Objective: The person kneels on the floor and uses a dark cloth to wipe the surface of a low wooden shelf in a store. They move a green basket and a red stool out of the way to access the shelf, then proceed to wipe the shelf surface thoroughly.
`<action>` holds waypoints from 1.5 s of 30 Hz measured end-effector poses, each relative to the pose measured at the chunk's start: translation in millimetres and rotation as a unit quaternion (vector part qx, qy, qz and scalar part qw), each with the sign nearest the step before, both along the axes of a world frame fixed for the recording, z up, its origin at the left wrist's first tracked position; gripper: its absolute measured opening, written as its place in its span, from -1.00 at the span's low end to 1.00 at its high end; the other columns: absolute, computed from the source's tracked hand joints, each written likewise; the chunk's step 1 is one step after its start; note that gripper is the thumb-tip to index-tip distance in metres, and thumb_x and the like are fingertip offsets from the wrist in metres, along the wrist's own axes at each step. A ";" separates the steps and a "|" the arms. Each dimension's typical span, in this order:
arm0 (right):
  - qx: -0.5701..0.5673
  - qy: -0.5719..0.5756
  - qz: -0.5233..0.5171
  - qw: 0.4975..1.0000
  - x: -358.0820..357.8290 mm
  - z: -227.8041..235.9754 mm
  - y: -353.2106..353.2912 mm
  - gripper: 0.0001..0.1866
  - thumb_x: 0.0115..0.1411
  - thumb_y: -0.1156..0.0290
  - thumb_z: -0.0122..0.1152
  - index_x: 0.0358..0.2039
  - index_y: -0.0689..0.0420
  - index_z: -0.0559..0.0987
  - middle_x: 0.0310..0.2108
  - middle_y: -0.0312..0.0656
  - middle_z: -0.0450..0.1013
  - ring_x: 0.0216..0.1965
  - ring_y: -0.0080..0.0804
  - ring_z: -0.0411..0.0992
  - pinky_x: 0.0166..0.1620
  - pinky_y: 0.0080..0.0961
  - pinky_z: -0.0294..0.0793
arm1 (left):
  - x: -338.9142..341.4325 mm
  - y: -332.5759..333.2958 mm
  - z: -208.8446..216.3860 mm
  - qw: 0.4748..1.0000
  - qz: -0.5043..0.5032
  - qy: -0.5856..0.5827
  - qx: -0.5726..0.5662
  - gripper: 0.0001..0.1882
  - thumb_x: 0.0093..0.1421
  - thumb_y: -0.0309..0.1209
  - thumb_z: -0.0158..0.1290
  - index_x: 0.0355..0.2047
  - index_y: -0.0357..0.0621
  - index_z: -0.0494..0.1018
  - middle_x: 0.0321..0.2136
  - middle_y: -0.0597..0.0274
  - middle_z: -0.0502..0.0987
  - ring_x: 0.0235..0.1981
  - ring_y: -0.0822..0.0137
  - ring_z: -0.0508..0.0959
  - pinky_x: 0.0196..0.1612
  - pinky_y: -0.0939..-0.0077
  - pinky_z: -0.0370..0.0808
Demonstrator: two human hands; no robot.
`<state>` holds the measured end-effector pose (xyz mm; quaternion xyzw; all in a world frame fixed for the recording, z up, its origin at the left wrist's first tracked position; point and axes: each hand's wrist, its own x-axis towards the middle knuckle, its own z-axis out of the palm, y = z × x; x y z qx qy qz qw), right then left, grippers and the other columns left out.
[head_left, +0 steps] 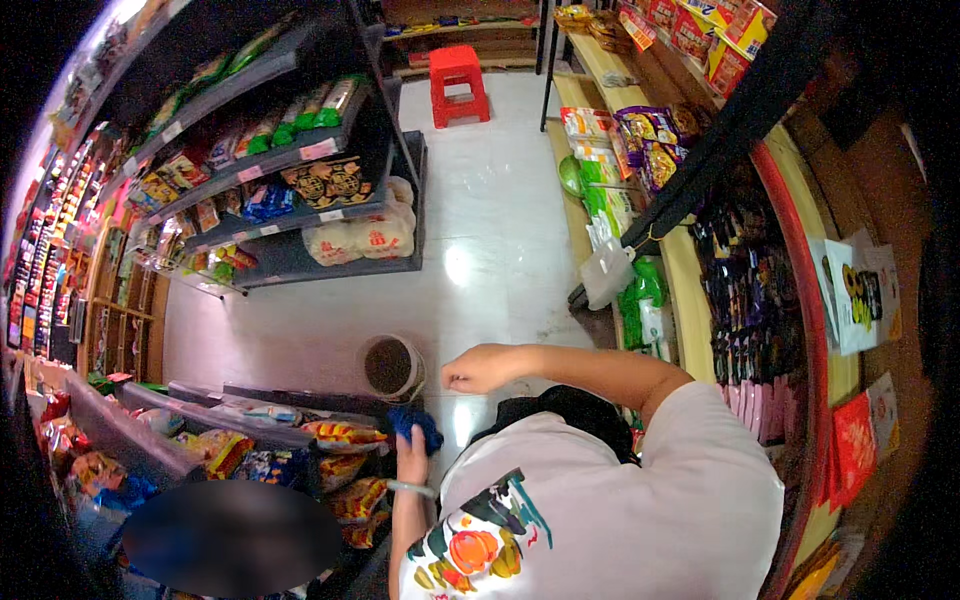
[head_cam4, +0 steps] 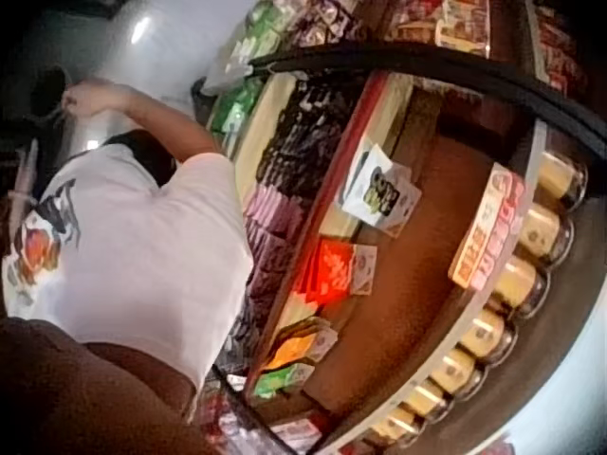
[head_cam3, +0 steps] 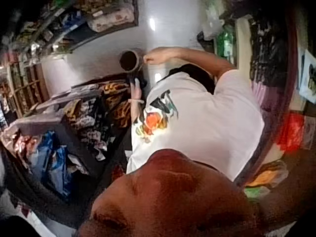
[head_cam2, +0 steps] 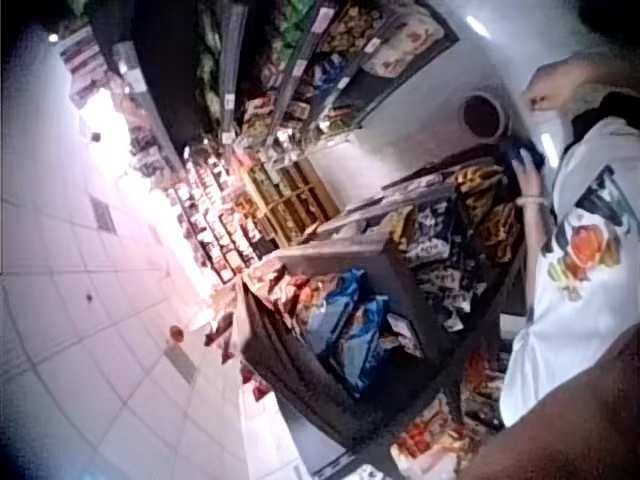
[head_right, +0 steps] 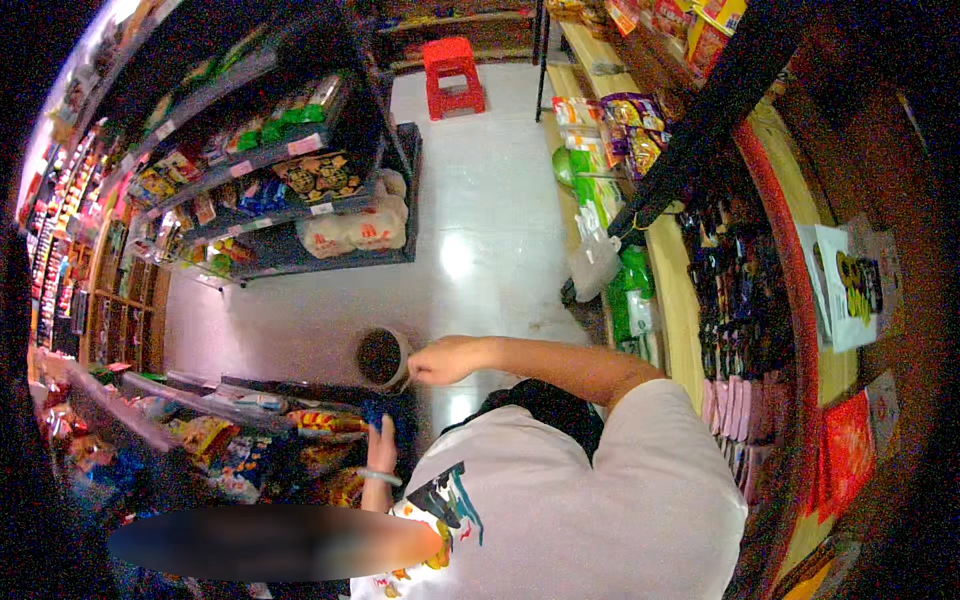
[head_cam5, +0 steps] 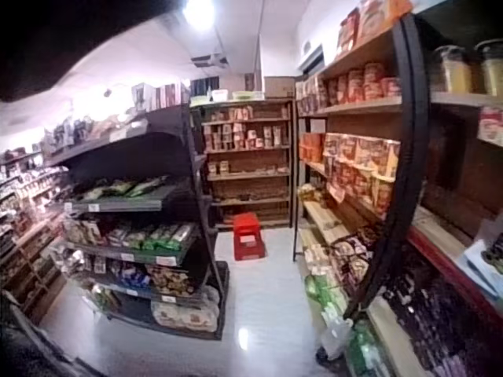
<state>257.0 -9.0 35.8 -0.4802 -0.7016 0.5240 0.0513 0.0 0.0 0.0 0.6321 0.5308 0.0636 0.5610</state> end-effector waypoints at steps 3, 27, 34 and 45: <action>0.021 0.065 -0.071 0.995 80.0 -45.0 14.1 -0.57 0.20 0.30 0.06 0.05 0.16 0.28 -0.02 -0.01 0.40 -0.03 -0.16 0.41 0.02 -0.28 0.38 | 90.7 26.8 -32.8 0.995 -0.035 -0.087 0.043 -0.43 0.32 -0.07 -0.17 0.16 -0.27 0.19 0.00 0.02 0.36 0.00 0.21 0.36 0.11 0.38 0.25; -0.067 0.177 -0.719 0.668 392.2 -136.7 148.0 -0.48 0.01 0.40 0.06 0.06 0.11 0.35 -0.16 -0.12 0.39 -0.14 -0.38 0.36 -0.06 -0.50 0.35 | 461.0 354.9 -145.0 0.923 -0.358 -0.107 -0.089 -0.60 0.26 -0.19 -0.01 -0.08 -0.28 0.39 -0.30 0.15 0.54 -0.26 0.36 0.52 -0.14 0.50 0.45; -0.006 -0.029 -0.614 0.789 479.0 -219.2 144.1 -0.66 0.02 0.32 0.04 -0.19 -0.01 0.63 -0.18 -0.06 0.52 -0.20 -0.24 0.48 -0.11 -0.41 0.42 | 479.2 478.4 -284.2 0.896 -0.411 0.164 -0.031 -0.44 0.10 0.01 0.07 -0.12 -0.26 0.45 -0.20 -0.04 0.57 -0.15 0.10 0.56 -0.04 0.35 0.45; -0.324 -0.085 -0.476 0.813 611.7 -292.3 197.3 -0.28 0.13 -0.28 -0.10 -0.27 0.20 0.62 -0.29 0.07 0.54 -0.26 -0.05 0.50 -0.12 -0.25 0.44 | 585.7 587.9 -325.6 0.854 -0.450 0.220 0.137 -0.44 0.11 0.12 0.01 -0.27 -0.20 0.49 -0.39 -0.09 0.55 -0.29 -0.08 0.54 -0.22 0.14 0.45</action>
